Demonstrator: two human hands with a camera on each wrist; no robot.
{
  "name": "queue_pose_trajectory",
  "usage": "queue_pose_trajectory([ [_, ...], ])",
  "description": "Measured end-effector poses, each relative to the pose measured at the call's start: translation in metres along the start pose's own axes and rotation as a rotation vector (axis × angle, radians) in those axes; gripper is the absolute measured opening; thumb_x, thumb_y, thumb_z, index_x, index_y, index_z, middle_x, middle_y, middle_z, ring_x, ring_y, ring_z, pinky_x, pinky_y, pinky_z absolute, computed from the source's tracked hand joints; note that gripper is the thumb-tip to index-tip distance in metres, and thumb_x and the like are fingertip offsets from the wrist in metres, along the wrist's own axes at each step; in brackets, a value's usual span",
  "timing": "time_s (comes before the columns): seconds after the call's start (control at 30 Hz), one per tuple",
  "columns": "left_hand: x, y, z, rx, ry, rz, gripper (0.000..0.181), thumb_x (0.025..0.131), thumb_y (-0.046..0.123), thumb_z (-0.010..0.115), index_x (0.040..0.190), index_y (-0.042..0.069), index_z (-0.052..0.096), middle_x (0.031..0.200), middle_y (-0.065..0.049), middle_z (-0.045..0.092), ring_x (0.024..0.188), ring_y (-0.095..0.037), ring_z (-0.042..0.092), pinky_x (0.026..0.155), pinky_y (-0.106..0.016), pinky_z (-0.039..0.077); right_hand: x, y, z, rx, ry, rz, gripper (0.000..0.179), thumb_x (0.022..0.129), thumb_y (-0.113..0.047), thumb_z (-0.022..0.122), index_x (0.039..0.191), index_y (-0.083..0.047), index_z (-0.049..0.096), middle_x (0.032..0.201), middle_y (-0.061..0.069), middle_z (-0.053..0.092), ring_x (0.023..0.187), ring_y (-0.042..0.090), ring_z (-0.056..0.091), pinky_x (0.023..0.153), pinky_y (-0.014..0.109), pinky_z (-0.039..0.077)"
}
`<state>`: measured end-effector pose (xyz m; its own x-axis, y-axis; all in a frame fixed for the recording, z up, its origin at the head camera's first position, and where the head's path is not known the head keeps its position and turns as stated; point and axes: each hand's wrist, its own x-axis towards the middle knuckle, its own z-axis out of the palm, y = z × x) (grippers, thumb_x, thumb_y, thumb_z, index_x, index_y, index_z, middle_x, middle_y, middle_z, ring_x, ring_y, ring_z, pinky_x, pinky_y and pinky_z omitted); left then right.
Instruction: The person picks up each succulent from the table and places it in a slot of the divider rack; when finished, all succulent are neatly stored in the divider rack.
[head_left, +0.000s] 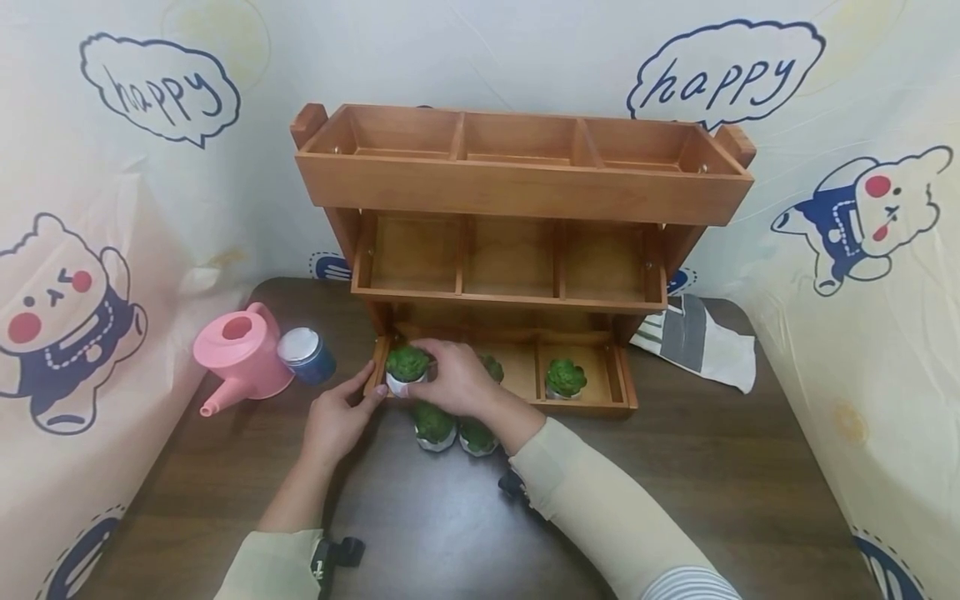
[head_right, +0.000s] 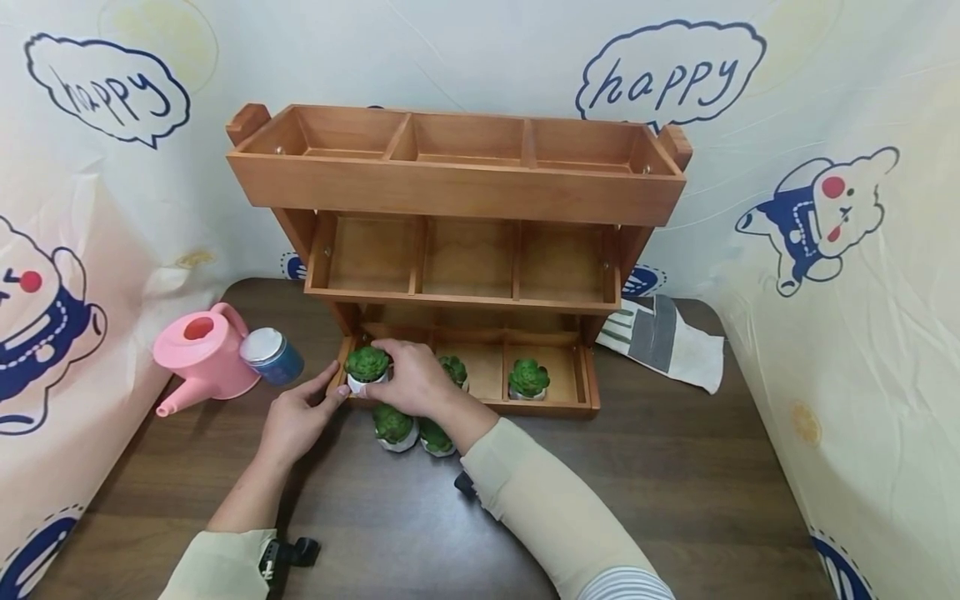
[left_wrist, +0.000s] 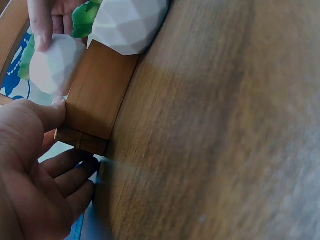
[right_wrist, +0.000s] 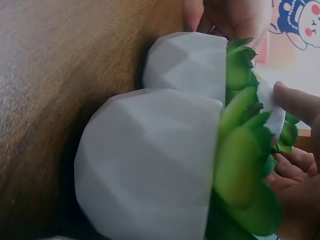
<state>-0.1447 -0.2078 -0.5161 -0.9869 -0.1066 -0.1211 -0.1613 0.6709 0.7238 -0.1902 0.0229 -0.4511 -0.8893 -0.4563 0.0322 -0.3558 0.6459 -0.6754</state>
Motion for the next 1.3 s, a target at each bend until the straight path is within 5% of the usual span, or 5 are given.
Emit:
queue_pose_trajectory([
  [0.47,0.001,0.000,0.001,0.014,0.021,0.028,0.069,0.095,0.067,0.060,0.153,0.031,0.052,0.146,-0.018,0.058,0.137,-0.044,0.053,0.107,-0.068,0.041,0.015,0.002,0.011,-0.031,-0.009,0.054,0.072,0.085,-0.040,0.086,0.146,-0.012,0.058,0.139,0.005,0.066,0.124,0.020,0.063,0.105,0.036,0.051],
  [1.3,0.001,0.000,0.001,-0.005,0.017,0.017,0.067,0.095,0.066,0.062,0.153,0.032,0.053,0.146,-0.018,0.058,0.136,-0.043,0.053,0.107,-0.067,0.042,0.027,0.002,0.017,-0.142,-0.173,0.064,0.067,0.090,-0.035,0.081,0.148,-0.011,0.057,0.136,0.007,0.067,0.120,0.020,0.064,0.103,0.035,0.052],
])
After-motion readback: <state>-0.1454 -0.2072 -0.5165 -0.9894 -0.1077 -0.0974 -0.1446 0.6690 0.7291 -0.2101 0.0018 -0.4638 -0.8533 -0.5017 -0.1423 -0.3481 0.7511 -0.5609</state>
